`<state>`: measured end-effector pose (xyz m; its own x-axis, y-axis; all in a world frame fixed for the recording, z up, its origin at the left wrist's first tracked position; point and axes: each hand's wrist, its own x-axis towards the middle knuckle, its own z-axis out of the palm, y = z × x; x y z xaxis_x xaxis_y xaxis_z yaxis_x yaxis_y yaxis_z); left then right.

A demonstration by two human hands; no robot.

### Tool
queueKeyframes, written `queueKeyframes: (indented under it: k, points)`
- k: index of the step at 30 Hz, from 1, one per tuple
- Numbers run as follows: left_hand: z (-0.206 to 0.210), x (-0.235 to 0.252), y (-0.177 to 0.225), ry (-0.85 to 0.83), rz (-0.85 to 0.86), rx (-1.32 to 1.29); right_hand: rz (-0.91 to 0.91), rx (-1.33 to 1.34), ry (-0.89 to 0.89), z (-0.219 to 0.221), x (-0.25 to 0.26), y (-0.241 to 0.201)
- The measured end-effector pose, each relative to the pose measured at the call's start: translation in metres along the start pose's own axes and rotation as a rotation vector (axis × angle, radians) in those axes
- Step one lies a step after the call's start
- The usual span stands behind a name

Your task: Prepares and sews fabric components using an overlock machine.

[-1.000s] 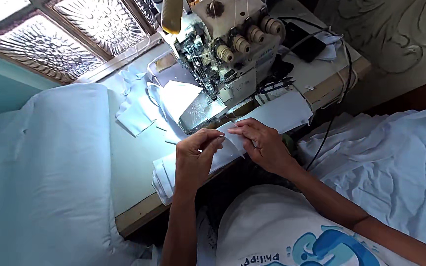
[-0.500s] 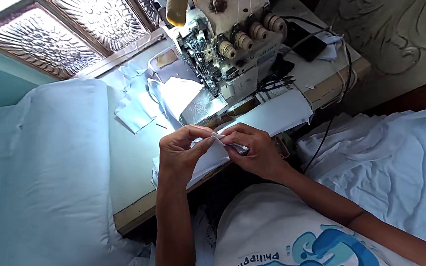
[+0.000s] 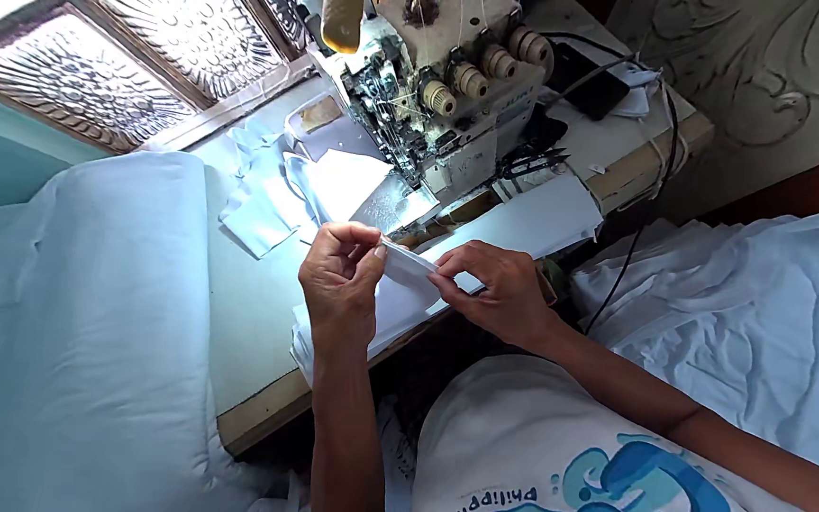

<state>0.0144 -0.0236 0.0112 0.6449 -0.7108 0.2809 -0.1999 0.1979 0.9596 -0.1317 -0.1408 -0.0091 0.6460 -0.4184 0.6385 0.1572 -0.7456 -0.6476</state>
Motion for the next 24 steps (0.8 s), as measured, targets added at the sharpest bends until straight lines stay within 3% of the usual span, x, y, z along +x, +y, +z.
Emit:
queueKeyframes:
  k: [6,11,16,21,24]
  points:
    - [0.017,0.045,-0.021,0.179,0.209,0.594,0.067,-0.165,-0.023,0.013,0.025,0.014]
    - [0.024,0.075,-0.033,0.107,0.234,0.95,0.135,-0.21,0.002,0.023,0.049,0.035]
    - [0.034,0.065,-0.029,0.1,0.22,1.223,0.158,-0.225,-0.041,0.015,0.037,0.029]
    - [0.042,0.03,-0.021,0.007,0.226,1.091,0.228,-0.232,-0.095,-0.001,0.023,0.015]
    - [0.044,0.032,-0.025,0.013,0.232,1.011,0.24,-0.268,-0.087,-0.002,0.023,0.016]
